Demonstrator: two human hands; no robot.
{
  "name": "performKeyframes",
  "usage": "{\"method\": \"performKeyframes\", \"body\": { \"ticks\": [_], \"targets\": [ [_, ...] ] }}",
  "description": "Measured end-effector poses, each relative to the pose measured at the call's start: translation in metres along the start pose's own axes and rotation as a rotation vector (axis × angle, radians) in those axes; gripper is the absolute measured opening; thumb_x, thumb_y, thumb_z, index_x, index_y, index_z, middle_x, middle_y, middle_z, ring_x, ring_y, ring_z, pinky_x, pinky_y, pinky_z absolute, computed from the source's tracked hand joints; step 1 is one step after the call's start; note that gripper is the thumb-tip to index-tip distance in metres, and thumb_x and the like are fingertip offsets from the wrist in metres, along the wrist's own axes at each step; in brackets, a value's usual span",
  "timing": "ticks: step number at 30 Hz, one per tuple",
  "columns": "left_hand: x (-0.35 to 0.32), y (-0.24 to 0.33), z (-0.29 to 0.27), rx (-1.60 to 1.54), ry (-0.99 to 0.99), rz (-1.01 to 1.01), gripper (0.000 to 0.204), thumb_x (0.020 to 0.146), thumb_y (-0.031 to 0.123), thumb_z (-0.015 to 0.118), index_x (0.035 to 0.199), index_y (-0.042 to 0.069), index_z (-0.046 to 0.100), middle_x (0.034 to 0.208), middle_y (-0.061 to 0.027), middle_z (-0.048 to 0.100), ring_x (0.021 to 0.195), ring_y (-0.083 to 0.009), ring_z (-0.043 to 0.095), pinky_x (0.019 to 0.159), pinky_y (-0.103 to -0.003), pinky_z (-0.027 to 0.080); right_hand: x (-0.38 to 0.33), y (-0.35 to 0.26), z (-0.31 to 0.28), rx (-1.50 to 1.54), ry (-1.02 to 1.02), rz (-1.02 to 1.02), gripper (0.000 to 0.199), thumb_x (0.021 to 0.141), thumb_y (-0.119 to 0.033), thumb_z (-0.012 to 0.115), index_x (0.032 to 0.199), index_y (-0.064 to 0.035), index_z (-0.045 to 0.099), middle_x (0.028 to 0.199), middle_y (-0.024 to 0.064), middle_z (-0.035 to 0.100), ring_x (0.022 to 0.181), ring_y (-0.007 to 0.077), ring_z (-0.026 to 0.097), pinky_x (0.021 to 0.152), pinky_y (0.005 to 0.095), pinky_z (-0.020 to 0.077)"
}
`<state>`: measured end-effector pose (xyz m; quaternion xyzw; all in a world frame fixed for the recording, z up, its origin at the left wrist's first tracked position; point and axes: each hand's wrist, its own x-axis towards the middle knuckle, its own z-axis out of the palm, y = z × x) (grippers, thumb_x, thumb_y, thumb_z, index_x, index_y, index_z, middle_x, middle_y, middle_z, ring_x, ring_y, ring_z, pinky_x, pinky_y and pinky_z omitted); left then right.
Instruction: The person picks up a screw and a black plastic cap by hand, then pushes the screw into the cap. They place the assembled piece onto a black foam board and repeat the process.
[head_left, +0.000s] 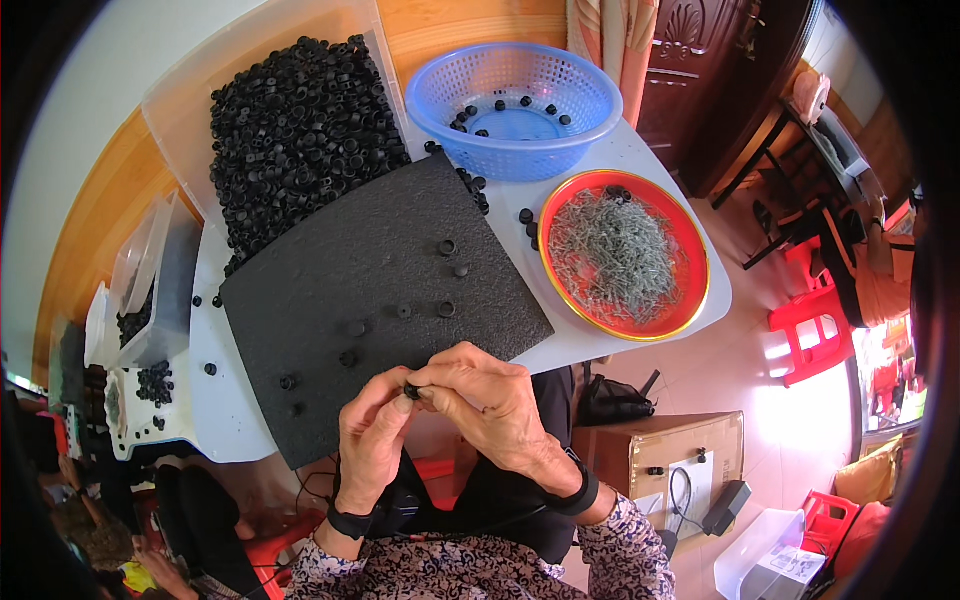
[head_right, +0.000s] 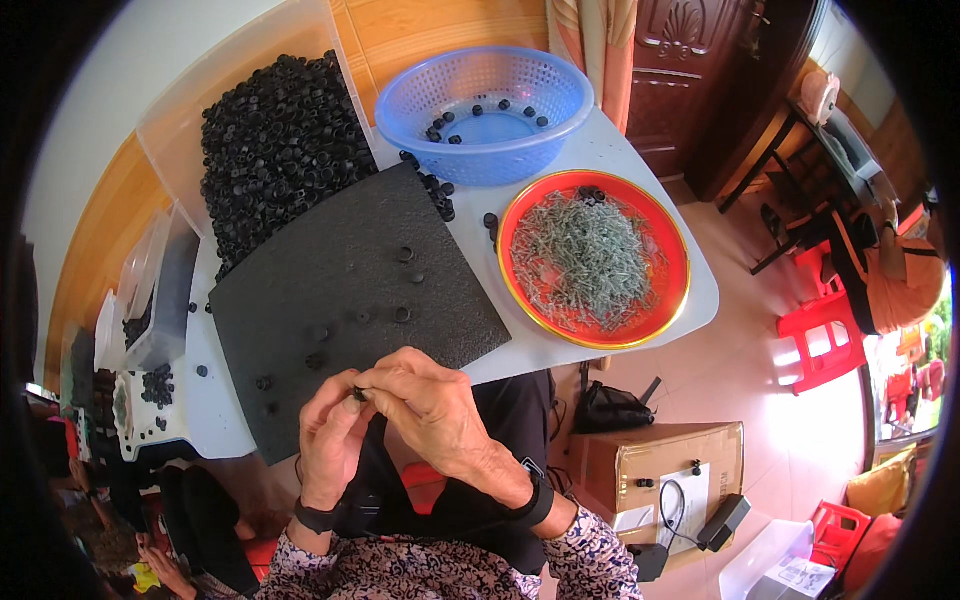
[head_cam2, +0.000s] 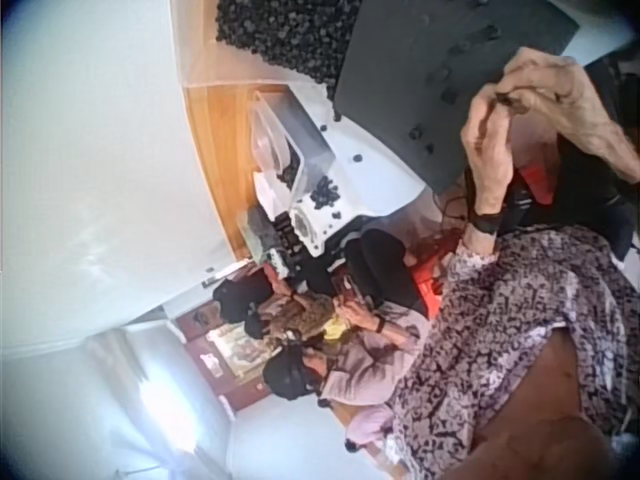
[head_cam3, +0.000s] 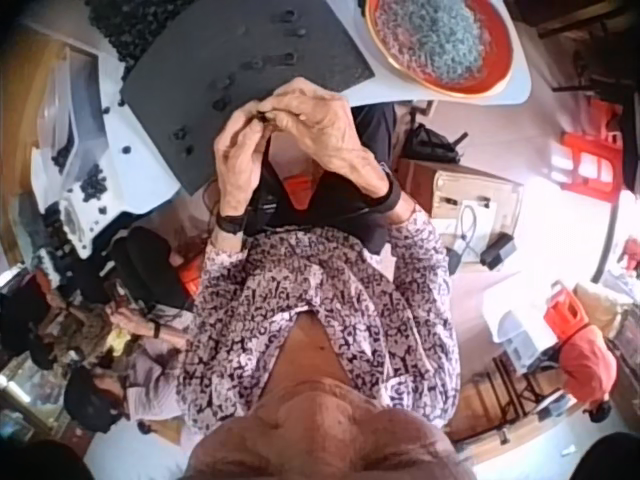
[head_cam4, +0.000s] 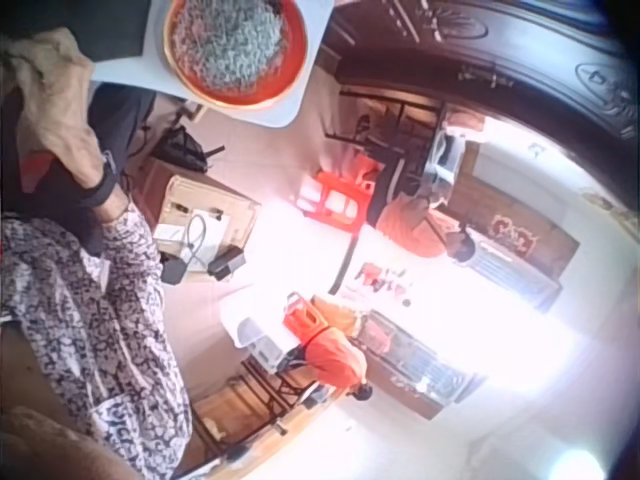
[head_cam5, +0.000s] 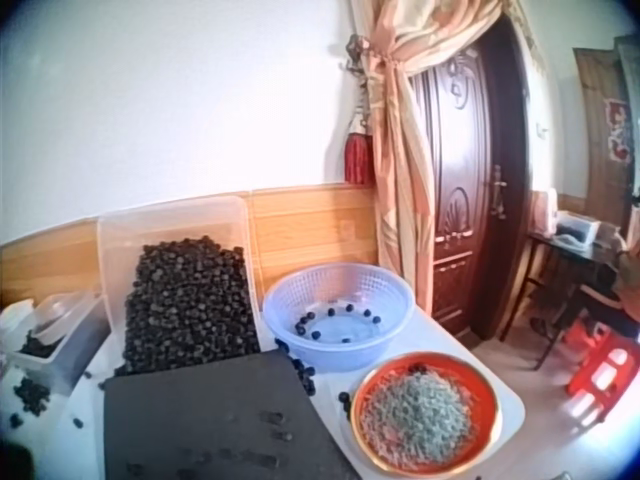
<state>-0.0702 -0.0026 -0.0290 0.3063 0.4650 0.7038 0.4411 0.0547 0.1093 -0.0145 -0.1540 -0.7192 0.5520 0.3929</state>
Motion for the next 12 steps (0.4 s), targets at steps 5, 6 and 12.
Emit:
{"method": "performKeyframes", "body": {
  "ticks": [5,6,12],
  "targets": [
    [-0.0015,-0.0016,-0.0006,-0.002,0.036,0.001,0.034,0.097,0.013,0.059,0.124,-0.008,0.055,0.104,-0.0081,0.063,0.096,-0.0132,0.06,0.089,-0.029,0.05,0.0004,0.0033,0.0022,0.024,0.052,0.04,0.015,0.084,0.002,0.067,0.099,-0.0027,0.07,0.091,0.0098,0.068,0.076,0.0201,0.069,0.064,0.0294,0.0558],
    [-0.0014,-0.0019,-0.0015,0.004,0.029,0.021,0.034,0.097,0.013,0.059,0.124,-0.008,0.055,0.103,-0.0072,0.063,0.094,-0.012,0.059,0.088,-0.028,0.05,0.0006,0.003,0.0011,0.024,0.053,0.04,0.015,0.084,0.002,0.067,0.099,-0.0027,0.07,0.091,0.0098,0.068,0.076,0.0201,0.069,0.064,0.0294,0.0558],
    [0.0,0.0017,0.0024,0.058,0.016,0.02,0.034,0.097,0.014,0.059,0.124,-0.007,0.056,0.101,-0.0064,0.062,0.092,-0.0112,0.058,0.088,-0.028,0.049,0.0001,0.0031,-0.0029,0.012,0.045,0.014,0.015,0.082,0.001,0.07,0.097,-0.0019,0.07,0.091,0.0111,0.069,0.079,0.0211,0.07,0.067,0.0294,0.0568]
  ]
}}
